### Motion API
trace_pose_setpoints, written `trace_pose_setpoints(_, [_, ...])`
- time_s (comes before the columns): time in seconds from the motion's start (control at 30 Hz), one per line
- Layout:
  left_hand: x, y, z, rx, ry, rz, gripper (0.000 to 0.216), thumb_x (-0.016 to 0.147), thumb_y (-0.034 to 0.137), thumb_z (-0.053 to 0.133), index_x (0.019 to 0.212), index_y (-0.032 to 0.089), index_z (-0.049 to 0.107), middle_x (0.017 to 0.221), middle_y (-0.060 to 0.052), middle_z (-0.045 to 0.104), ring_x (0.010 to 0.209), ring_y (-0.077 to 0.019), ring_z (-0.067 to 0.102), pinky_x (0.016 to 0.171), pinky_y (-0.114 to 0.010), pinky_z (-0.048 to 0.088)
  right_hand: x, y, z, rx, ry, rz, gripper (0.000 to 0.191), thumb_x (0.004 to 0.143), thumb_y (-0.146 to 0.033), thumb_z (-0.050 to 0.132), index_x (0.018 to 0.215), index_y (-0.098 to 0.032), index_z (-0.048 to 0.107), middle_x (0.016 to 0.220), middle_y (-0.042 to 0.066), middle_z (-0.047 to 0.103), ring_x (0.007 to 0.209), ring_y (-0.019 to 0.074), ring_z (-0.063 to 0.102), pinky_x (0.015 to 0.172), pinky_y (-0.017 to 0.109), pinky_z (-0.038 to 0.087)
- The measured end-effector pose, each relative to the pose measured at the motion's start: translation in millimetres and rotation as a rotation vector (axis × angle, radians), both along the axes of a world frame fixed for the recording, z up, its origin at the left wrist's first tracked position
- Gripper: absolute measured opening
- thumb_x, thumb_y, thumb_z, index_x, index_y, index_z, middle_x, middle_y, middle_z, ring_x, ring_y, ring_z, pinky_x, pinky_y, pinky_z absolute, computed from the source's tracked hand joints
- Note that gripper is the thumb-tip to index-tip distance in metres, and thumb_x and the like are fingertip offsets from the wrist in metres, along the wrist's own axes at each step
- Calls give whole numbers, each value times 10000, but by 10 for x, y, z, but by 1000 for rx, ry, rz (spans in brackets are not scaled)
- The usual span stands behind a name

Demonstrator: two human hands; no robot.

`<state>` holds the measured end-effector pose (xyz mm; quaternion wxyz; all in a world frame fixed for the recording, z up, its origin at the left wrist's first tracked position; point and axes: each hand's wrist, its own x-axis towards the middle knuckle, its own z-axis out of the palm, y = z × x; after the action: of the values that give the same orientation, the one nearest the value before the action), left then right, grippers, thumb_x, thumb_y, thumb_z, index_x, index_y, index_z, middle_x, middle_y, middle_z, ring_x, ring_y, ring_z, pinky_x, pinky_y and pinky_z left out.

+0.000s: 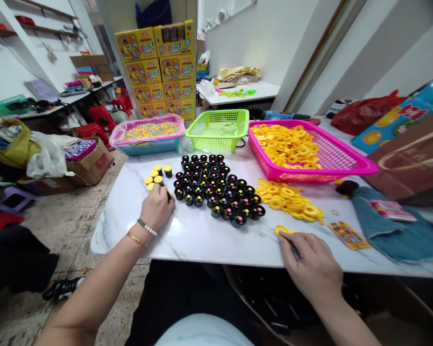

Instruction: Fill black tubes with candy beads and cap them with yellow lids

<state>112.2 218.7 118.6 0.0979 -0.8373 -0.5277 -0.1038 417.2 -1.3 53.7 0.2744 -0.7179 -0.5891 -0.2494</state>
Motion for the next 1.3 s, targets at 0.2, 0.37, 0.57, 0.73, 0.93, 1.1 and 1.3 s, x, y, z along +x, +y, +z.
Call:
trace_pose_setpoints(0.2, [-55, -25, -39, 17, 38, -22, 317, 919, 298, 474, 1184, 151, 565, 1046, -114, 601, 792, -224, 635, 581, -299, 463, 8, 18, 4, 42, 13, 11, 186, 940, -279, 549, 878, -162, 680, 800, 76, 654, 758, 206, 600, 721, 318, 469])
trace_pose_setpoints(0.37, [-88, 0, -57, 71, -86, -5, 292, 948, 378, 487, 1123, 161, 575, 1035, -107, 642, 823, -229, 647, 595, -297, 453, 5, -37, 117, -70, 35, 44, 200, 938, -295, 541, 932, -159, 687, 874, 92, 637, 796, 221, 617, 721, 335, 510])
trace_pose_setpoints(0.57, [-68, 107, -83, 74, -165, 73, 202, 918, 345, 561, 1039, 184, 573, 1029, -93, 680, 851, -233, 654, 597, -290, 427, -156, -215, 275, -211, -31, 133, 341, 933, -426, 550, 1073, -136, 662, 1390, 212, 503, 1276, 381, 492, 998, 530, 472])
trace_pose_setpoints(0.73, [-45, 30, -86, 78, -353, 31, 164, 887, 285, 580, 1010, 177, 578, 808, -44, 680, 727, -193, 642, 625, -271, 429, -248, -361, 226, -286, -35, 262, 492, 931, -556, 494, 1134, -117, 584, 1439, 245, 475, 1325, 410, 463, 1045, 612, 428])
trace_pose_setpoints(0.93, [79, -24, -135, -131, -548, -36, 304, 813, 342, 687, 1042, 145, 654, 605, 15, 635, 600, -163, 614, 645, -267, 443, -218, -391, 146, -263, -55, 338, 236, 975, -285, 480, 1110, -134, 601, 1200, 183, 648, 1095, 310, 635, 1000, 551, 489])
trace_pose_setpoints(1.1, [133, 69, -116, -225, -585, -14, 256, 781, 284, 708, 1007, 165, 689, 608, 16, 639, 598, -157, 605, 659, -271, 448, -449, -311, 245, -176, 277, 499, 112, 913, -190, 604, 1010, -212, 655, 985, 82, 705, 925, 218, 670, 834, 362, 567])
trace_pose_setpoints(1.3, [-72, -486, 12, -210, -655, -79, 181, 731, 199, 673, 897, 172, 605, 740, 11, 628, 582, -119, 583, 620, -251, 453, -805, -89, 488, -258, 1099, 412, 162, 931, -325, 589, 905, -195, 682, 824, 46, 673, 555, 115, 594, 524, 245, 521])
